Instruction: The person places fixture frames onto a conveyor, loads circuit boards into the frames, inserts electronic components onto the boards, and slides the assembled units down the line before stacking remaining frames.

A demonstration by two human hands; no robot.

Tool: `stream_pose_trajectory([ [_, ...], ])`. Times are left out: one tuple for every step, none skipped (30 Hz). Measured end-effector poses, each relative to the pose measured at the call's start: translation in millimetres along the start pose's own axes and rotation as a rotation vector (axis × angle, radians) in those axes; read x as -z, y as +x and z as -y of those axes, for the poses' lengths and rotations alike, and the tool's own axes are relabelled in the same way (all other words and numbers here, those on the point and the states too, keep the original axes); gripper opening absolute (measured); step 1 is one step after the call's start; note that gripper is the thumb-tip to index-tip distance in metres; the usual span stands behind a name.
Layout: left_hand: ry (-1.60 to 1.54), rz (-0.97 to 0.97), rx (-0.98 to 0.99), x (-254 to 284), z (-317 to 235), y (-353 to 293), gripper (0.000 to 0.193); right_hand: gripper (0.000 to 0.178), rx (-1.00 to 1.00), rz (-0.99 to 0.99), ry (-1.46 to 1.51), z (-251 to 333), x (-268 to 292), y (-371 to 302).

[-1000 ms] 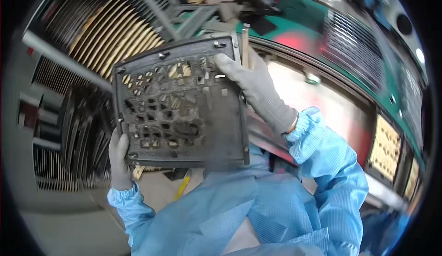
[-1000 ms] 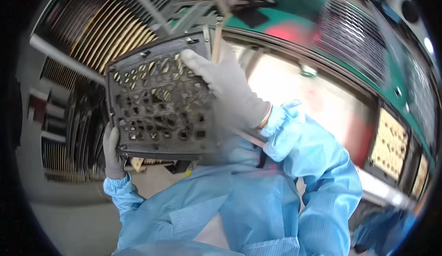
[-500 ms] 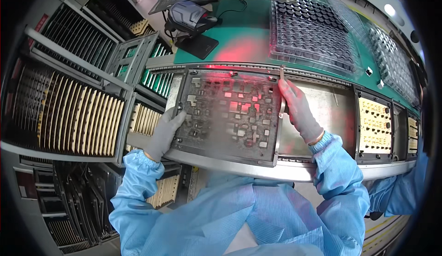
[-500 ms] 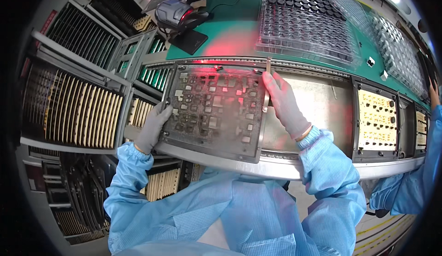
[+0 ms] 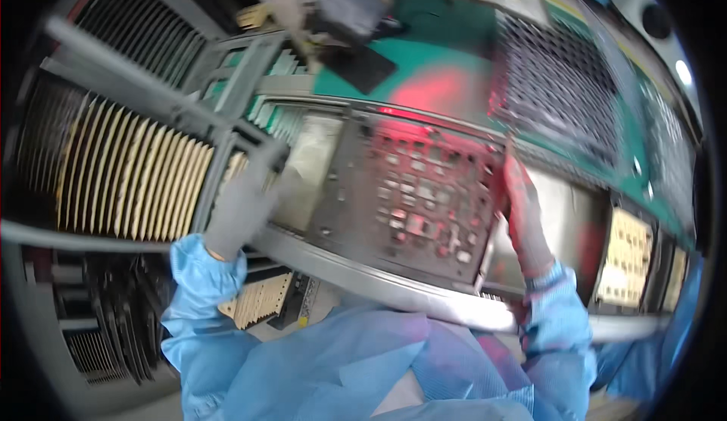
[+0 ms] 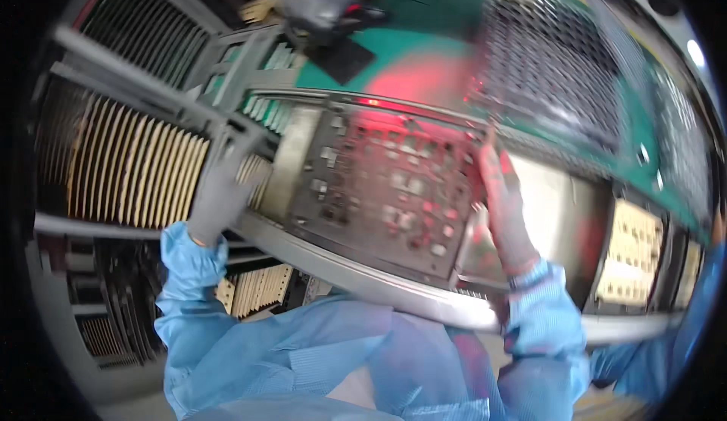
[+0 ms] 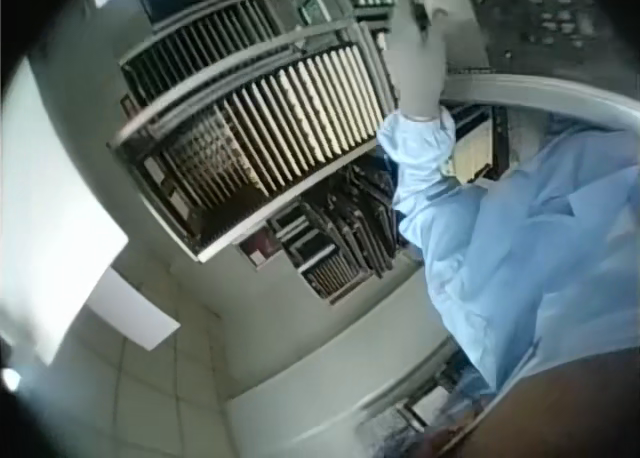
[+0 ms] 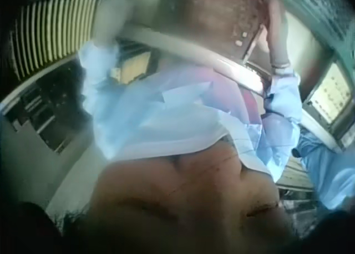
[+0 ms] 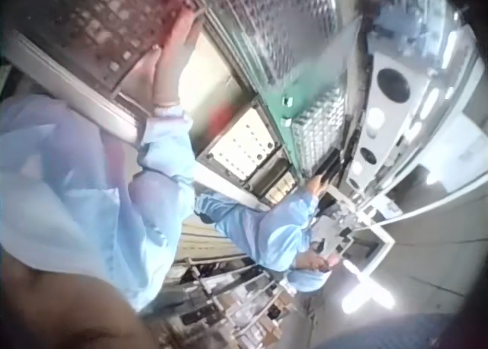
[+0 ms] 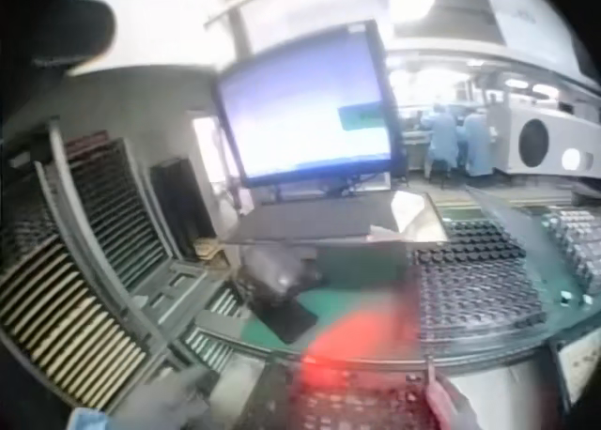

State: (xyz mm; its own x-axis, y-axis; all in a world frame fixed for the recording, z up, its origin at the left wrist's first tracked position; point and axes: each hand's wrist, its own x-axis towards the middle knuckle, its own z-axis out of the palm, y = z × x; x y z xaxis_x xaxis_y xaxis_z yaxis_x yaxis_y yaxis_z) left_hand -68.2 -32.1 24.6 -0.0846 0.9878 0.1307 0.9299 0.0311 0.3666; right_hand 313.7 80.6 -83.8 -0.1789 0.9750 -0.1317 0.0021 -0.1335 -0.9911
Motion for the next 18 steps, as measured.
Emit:
stream_pose_trajectory([
  [0.012,-0.310,-0.092,26,11,4,0.039,0.055,-0.125,0.022,0.118,8,-4,1],
  [0.348,-0.545,-0.178,69,-8,12,0.032,0.058,0.018,0.064,0.097,-12,9,2],
  [0.784,-0.801,-0.240,106,13,13,0.030,0.072,-0.015,0.010,0.217,-30,25,-4],
  [1.054,-0.966,-0.173,141,33,7,0.033,0.073,-0.040,-0.003,0.124,3,15,-19],
  [1.271,-1.004,-0.045,176,39,3,0.035,0.071,0.050,-0.017,0.026,-13,34,-21],
  [1.490,-1.009,0.106,206,46,-6,0.036,0.068,0.056,-0.182,-0.083,-11,32,-25],
  [1.576,-0.954,0.158,232,60,-19,0.035,0.067,0.050,-0.088,-0.072,-1,35,-31],
  [1.647,-0.898,0.201,255,70,-32,0.036,0.061,0.170,-0.162,-0.343,-1,37,-34],
  [1.543,-0.742,0.275,269,75,-44,0.036,0.061,0.203,-0.156,-0.226,-2,36,-35],
  [1.422,-0.591,0.336,277,80,-50,0.036,0.061,0.225,-0.160,-0.114,0,34,-35],
  [1.135,-0.499,0.331,283,86,-53,0.038,0.061,0.233,-0.148,-0.111,6,31,-34],
  [1.014,-0.481,0.428,271,79,-46,0.036,0.061,0.275,-0.187,-0.234,19,26,-38],
  [1.209,-0.539,0.381,265,81,-46,0.032,0.060,0.320,-0.218,-0.353,28,20,-40],
  [1.404,-0.594,0.328,259,83,-47,0.028,0.060,0.328,-0.215,-0.353,33,13,-40],
  [1.394,-0.598,0.332,255,81,-42,0.028,0.060,0.350,-0.226,-0.347,37,9,-40],
  [1.452,-0.617,0.331,252,79,-37,0.023,0.059,0.372,-0.238,-0.340,39,6,-40],
  [1.512,-0.636,0.329,250,78,-32,0.018,0.059,0.409,-0.230,-0.336,37,4,-41],
  [1.505,-0.641,0.335,251,82,-28,0.018,0.062,0.481,-0.220,-0.359,37,0,-42],
])
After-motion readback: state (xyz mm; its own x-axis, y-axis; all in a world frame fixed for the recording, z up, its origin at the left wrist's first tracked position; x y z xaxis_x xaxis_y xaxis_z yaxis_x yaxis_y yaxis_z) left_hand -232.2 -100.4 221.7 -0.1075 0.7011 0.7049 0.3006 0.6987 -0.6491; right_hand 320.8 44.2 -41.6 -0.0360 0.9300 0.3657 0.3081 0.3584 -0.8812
